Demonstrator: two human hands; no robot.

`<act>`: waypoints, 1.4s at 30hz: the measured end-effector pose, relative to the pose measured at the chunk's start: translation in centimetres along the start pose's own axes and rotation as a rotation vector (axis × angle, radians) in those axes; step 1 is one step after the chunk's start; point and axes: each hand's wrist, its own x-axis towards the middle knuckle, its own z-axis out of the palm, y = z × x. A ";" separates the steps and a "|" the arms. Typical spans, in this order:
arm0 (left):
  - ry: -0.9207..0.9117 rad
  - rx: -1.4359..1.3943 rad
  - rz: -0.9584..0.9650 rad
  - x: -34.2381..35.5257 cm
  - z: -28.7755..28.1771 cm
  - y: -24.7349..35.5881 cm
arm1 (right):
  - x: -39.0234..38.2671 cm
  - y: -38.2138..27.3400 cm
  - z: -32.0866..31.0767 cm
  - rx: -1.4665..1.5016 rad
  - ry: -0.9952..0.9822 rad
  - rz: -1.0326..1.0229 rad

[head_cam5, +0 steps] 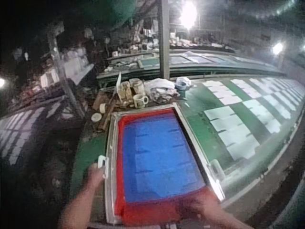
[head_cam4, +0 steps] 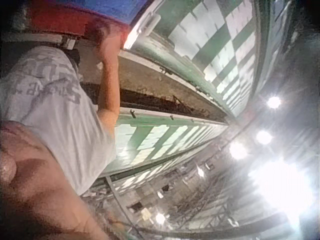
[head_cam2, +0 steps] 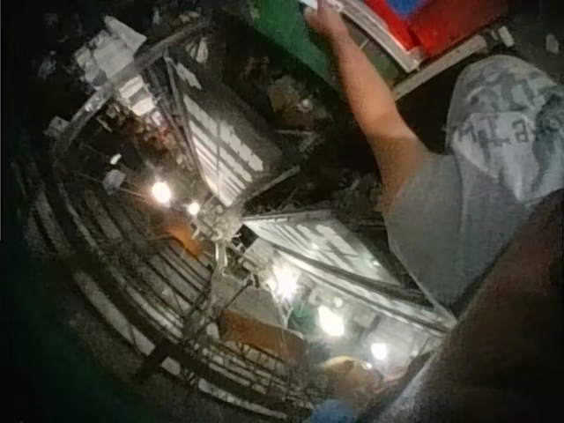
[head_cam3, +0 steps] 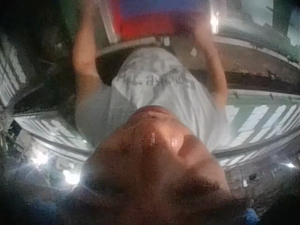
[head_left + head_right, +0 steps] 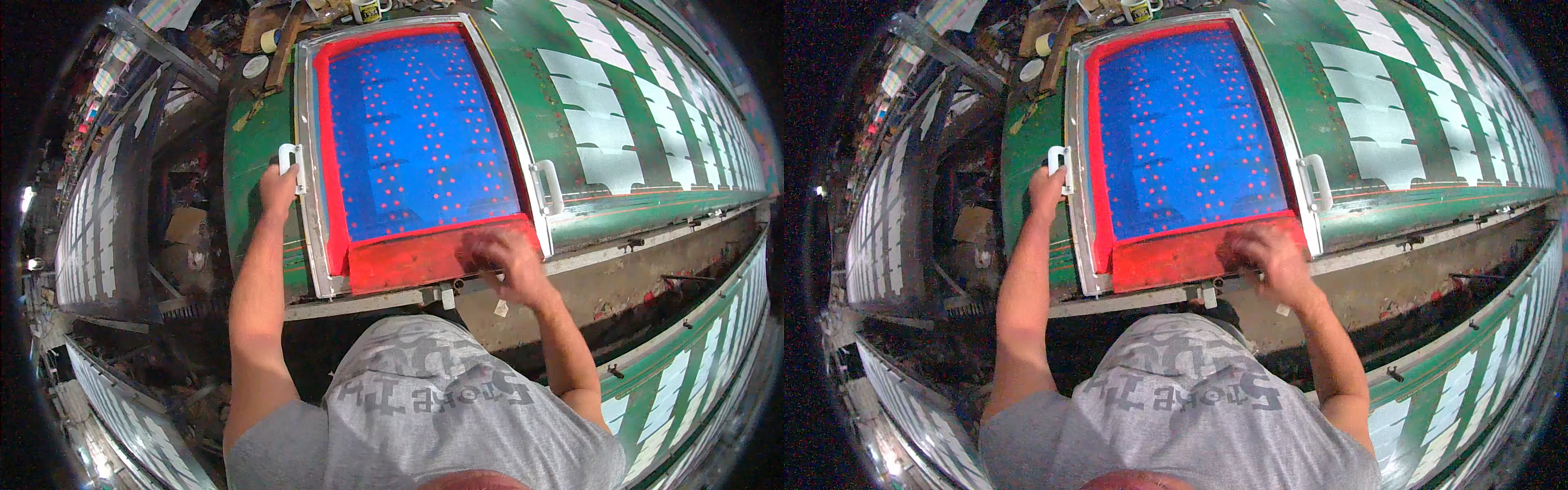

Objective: The person uses a squeegee to pull red ink across a screen-printing frame, repeatedly applying ink to white paper sheets arranged on a conveyor. The person then lifts the frame and moves it to a different station.

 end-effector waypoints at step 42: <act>-0.614 0.629 0.384 9.8 -0.3 4.5 | 5.5 -8.3 2.6 -0.367 -0.301 0.111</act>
